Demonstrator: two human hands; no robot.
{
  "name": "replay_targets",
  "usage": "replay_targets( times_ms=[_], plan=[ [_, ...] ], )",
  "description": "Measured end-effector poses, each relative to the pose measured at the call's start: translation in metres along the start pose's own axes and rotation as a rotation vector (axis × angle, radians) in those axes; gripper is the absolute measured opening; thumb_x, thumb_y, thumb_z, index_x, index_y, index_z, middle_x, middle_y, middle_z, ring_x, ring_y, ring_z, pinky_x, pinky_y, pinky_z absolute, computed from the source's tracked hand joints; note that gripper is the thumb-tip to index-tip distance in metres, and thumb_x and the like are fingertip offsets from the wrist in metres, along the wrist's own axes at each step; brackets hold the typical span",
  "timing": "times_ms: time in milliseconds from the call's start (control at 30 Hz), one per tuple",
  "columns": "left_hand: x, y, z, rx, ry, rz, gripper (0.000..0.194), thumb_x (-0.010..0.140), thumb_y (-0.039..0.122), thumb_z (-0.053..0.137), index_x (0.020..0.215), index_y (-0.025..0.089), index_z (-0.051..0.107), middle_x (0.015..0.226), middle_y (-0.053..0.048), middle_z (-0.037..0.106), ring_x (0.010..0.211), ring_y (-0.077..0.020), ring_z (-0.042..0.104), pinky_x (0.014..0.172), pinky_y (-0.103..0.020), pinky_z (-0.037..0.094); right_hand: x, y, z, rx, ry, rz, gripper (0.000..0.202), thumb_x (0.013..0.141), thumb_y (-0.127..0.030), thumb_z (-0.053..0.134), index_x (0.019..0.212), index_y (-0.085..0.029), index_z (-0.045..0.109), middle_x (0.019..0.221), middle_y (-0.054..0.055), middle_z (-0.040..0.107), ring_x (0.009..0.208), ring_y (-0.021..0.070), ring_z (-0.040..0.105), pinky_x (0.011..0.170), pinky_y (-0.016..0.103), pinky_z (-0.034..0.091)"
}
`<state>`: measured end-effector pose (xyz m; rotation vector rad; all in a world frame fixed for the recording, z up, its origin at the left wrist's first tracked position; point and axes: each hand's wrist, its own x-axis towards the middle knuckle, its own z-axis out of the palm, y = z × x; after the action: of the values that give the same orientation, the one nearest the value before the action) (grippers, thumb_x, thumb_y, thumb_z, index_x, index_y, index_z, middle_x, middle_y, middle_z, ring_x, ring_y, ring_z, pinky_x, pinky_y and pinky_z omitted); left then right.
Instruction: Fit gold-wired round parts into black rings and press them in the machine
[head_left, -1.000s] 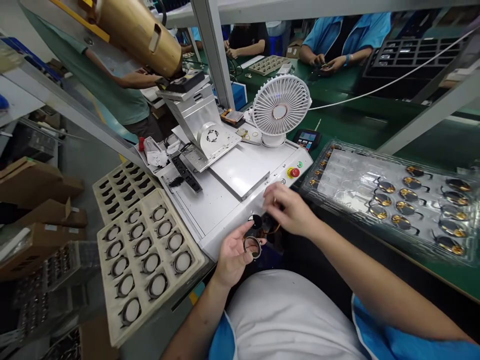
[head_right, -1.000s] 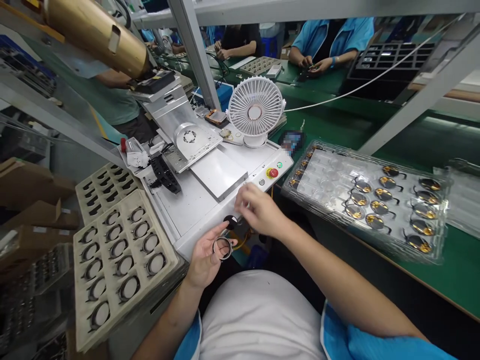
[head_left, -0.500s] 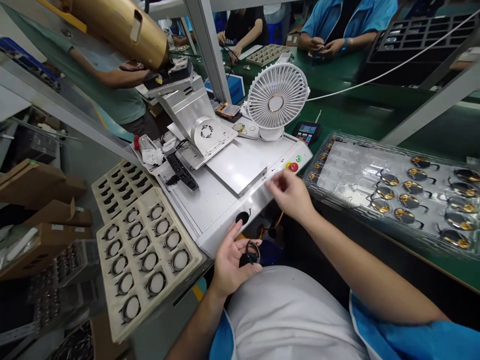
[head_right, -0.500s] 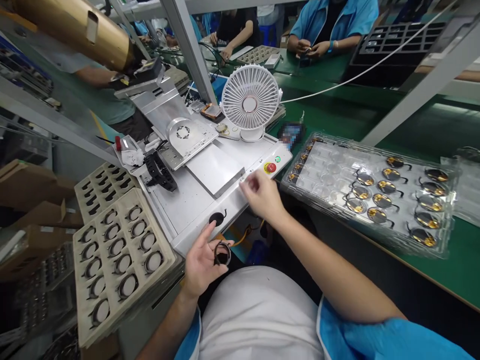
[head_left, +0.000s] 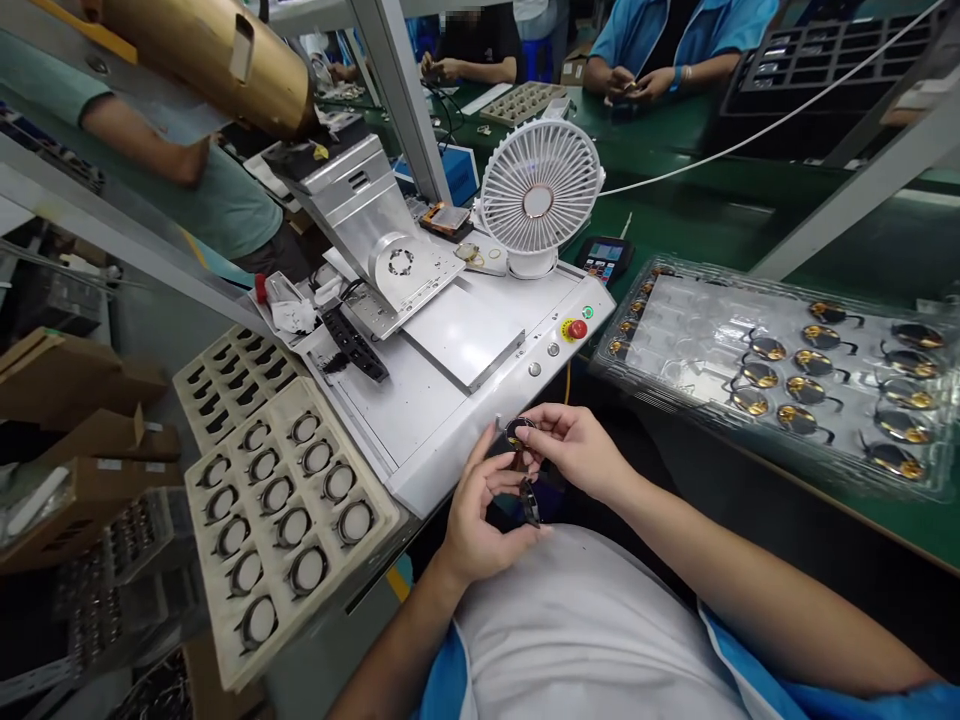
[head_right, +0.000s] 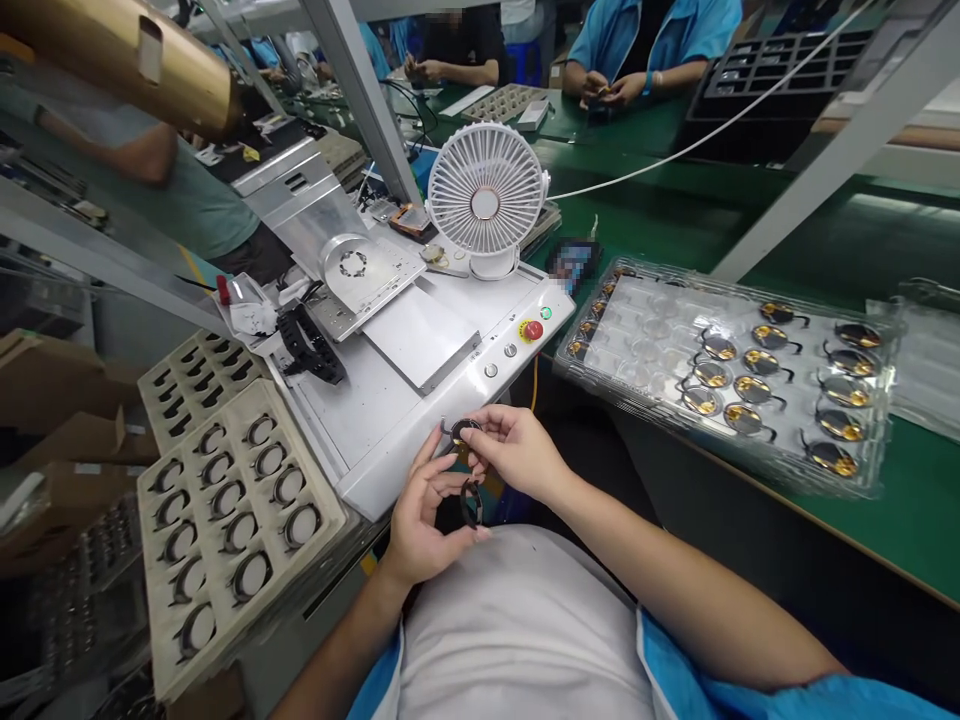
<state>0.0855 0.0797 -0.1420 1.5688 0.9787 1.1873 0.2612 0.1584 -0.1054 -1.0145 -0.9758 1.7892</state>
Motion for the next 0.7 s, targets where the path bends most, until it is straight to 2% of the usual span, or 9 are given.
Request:
replay_targets(
  times_ms=[100,233,367,433,567,633,700],
  plan=[
    [0.000,0.001,-0.004,0.112,-0.058,0.030,0.086,0.070,0.014,0.091,0.145,0.025,0.051,0.171,-0.025,0.024,0.108,-0.0311,0.077,0.093,-0.045,0.065,-0.002,0.000,-0.003,-0.024,0.006,0.022,0.046,0.067,-0.053,0.092,0.082,-0.016,0.070,0.065,0.001,0.069,0.053,0.0145,0.066,0.054,0.027,0.060],
    [0.003,0.005,-0.009,0.288,-0.152,0.033,0.076,0.078,0.015,0.084,0.147,0.026,0.053,0.167,-0.020,0.037,0.119,-0.0333,0.073,0.102,-0.049,0.061,-0.002,0.001,-0.008,-0.010,-0.051,0.084,0.047,0.057,-0.045,0.099,0.081,-0.015,0.071,0.068,0.003,0.074,0.061,0.0180,0.072,0.062,0.030,0.064],
    [0.005,0.005,-0.011,0.231,-0.180,0.000,0.075,0.076,0.014,0.084,0.145,0.027,0.056,0.165,-0.017,0.042,0.121,-0.0322,0.072,0.104,-0.048,0.060,-0.002,0.003,-0.012,0.035,-0.015,0.107,0.048,0.058,-0.047,0.098,0.075,-0.015,0.066,0.061,0.002,0.071,0.055,0.0158,0.070,0.057,0.026,0.061],
    [0.005,0.001,-0.011,0.079,-0.103,-0.004,0.074,0.074,0.014,0.087,0.142,0.026,0.059,0.162,-0.018,0.047,0.120,-0.0310,0.073,0.104,-0.046,0.060,-0.004,0.002,-0.011,0.059,-0.007,0.132,0.049,0.060,-0.049,0.097,0.072,-0.015,0.064,0.057,0.001,0.069,0.051,0.0131,0.066,0.053,0.023,0.058],
    [0.005,-0.009,-0.010,-0.286,0.143,-0.059,0.052,0.078,0.020,0.088,0.126,0.023,0.069,0.131,-0.014,0.074,0.120,-0.0267,0.073,0.104,-0.039,0.059,-0.010,0.002,-0.007,0.082,-0.035,0.196,0.045,0.058,-0.041,0.099,0.071,-0.013,0.066,0.065,0.000,0.070,0.053,0.0084,0.062,0.051,0.018,0.053],
    [0.005,-0.013,-0.010,-0.387,0.216,-0.085,0.048,0.077,0.028,0.090,0.121,0.024,0.072,0.124,-0.012,0.078,0.119,-0.0255,0.074,0.103,-0.037,0.059,-0.014,0.003,-0.001,0.093,-0.059,0.242,0.043,0.058,-0.040,0.099,0.070,-0.013,0.067,0.069,0.001,0.070,0.056,0.0081,0.062,0.054,0.018,0.053],
    [0.005,-0.017,-0.011,-0.425,0.247,-0.115,0.052,0.073,0.033,0.093,0.120,0.024,0.072,0.125,-0.012,0.078,0.116,-0.0257,0.075,0.101,-0.038,0.061,-0.018,0.004,0.006,0.122,-0.082,0.275,0.044,0.056,-0.039,0.099,0.068,-0.014,0.065,0.069,0.001,0.070,0.058,0.0090,0.062,0.056,0.020,0.054]
  ],
)
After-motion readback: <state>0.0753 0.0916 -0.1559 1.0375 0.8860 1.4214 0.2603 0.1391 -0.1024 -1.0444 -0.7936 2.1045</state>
